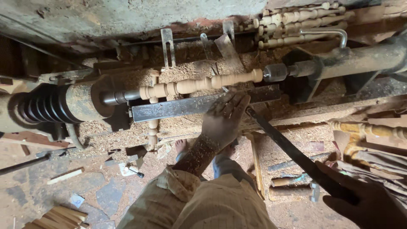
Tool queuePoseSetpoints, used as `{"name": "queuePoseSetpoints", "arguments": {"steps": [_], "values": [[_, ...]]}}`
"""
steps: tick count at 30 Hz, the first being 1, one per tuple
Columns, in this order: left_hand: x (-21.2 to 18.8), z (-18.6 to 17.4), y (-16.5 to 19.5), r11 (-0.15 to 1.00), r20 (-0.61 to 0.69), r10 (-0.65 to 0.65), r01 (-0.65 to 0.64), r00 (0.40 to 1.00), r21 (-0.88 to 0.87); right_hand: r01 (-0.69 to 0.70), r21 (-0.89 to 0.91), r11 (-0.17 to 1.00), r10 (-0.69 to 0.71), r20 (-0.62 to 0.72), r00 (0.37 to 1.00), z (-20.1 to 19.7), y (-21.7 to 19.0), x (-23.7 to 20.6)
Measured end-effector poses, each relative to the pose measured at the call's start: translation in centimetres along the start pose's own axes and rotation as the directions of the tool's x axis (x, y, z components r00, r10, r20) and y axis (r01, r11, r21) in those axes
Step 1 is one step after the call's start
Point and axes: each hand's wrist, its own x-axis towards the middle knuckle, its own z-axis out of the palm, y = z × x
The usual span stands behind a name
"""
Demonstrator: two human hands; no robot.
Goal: The person uses a chisel to shape a cylindrical wooden blank mounted on a lathe. They repeatedly apply the tool to the spinning wood to carve decorative beads and grooves along its length, producing wood shavings.
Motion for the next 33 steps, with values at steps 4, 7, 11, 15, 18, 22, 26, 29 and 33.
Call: {"name": "queuePoseSetpoints", "arguments": {"steps": [4,7,11,15,18,22,26,29,33], "values": [[0.5,-1.3,-0.2,0.998,0.065,0.048,-0.050,0.997,0.039,-0.105,0.033,0.994,0.102,0.084,0.991,2.0,-0.8,-0.3],[0.8,-2.6,-0.4,0.998,0.126,0.058,-0.060,0.990,0.014,-0.089,0.131,0.987,0.081,0.068,0.994,4.4,-2.5,-1.2],[1.2,-3.4,-1.3,0.987,0.131,0.161,-0.158,0.978,-0.031,0.018,0.339,0.941,0.011,-0.085,0.996,10.1,-6.1,-3.4],[1.2,-3.1,-2.7,0.972,0.145,0.231,-0.223,0.962,-0.073,0.180,0.489,0.853,-0.020,-0.313,0.949,16.6,-9.6,-4.8],[0.9,-2.5,-3.6,0.963,0.156,0.262,-0.246,0.952,-0.114,0.321,0.523,0.789,-0.038,-0.481,0.876,20.9,-12.1,-4.9],[0.2,-1.5,-3.8,0.960,0.238,0.104,-0.035,0.966,-0.277,0.430,0.507,0.747,-0.034,-0.617,0.786,24.6,-15.0,-4.8],[-0.3,-0.6,-4.1,0.961,0.247,0.154,-0.086,0.957,-0.263,0.429,0.502,0.751,0.019,-0.665,0.746,26.0,-18.5,-5.7],[-0.2,0.0,-4.2,0.914,0.359,0.119,0.039,0.926,-0.404,0.395,0.521,0.757,0.067,-0.663,0.745,25.4,-21.6,-6.7],[0.3,0.6,-3.5,0.815,0.418,0.128,0.145,0.899,-0.561,-0.160,0.630,0.760,0.420,-0.287,0.861,23.7,-24.4,-8.3]]}}
